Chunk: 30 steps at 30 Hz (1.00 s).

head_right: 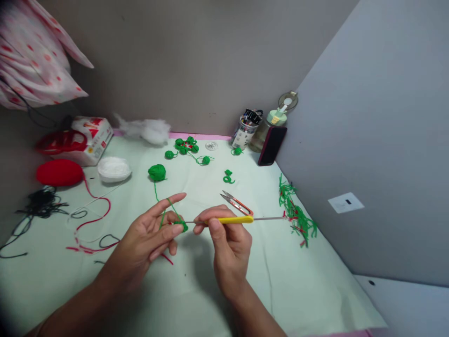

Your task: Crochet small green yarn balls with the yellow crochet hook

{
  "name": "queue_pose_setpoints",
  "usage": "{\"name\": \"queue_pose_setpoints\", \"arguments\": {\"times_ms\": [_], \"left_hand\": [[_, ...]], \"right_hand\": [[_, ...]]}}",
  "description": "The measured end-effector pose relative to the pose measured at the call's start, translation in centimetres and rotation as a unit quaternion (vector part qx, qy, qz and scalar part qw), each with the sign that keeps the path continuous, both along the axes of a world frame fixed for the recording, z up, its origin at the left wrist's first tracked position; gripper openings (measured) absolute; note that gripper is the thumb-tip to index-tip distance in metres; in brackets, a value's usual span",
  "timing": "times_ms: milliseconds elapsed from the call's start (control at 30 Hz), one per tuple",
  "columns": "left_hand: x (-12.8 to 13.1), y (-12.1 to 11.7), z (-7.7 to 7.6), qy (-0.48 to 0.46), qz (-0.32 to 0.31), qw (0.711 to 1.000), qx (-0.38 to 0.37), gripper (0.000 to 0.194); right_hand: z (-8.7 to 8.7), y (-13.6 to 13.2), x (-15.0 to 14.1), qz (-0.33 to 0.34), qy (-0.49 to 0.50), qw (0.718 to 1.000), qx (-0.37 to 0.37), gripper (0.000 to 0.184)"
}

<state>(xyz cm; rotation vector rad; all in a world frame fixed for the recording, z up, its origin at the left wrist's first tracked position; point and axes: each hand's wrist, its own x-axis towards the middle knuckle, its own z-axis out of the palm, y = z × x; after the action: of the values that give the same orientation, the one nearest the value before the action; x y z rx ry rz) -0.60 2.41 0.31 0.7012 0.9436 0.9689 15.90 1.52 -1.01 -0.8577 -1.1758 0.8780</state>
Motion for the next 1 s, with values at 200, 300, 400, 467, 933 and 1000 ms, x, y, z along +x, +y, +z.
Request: {"name": "queue_pose_setpoints", "arguments": {"times_ms": [200, 300, 400, 467, 933, 1000], "left_hand": [[0.08, 0.06, -0.19, -0.007, 0.003, 1.0, 0.008, 0.047], [0.2, 0.03, -0.28, -0.016, 0.0, 1.0, 0.02, 0.022], [0.28, -0.02, -0.3, -0.018, 0.001, 0.999, 0.027, 0.018], [0.32, -0.01, -0.3, -0.024, 0.005, 0.999, 0.028, 0.017], [0.45, -0.43, -0.85, 0.018, 0.048, 0.998, 0.025, 0.018], [0.46, -0.41, -0.71, 0.004, 0.03, 0.999, 0.026, 0.019]], "right_hand": [[-0.05, 0.19, -0.03, 0.007, 0.024, 0.999, -0.019, 0.019], [-0.16, 0.21, 0.03, 0.013, 0.023, 0.999, -0.021, 0.018], [-0.21, 0.17, 0.06, 0.012, 0.019, 1.0, -0.022, 0.019], [-0.21, 0.12, 0.05, 0.01, 0.016, 1.0, -0.021, 0.019], [-0.02, -0.55, -0.14, -0.037, -0.146, 0.985, 0.083, 0.021], [-0.04, -0.44, -0.13, -0.014, -0.122, 0.99, 0.065, 0.019]]}}
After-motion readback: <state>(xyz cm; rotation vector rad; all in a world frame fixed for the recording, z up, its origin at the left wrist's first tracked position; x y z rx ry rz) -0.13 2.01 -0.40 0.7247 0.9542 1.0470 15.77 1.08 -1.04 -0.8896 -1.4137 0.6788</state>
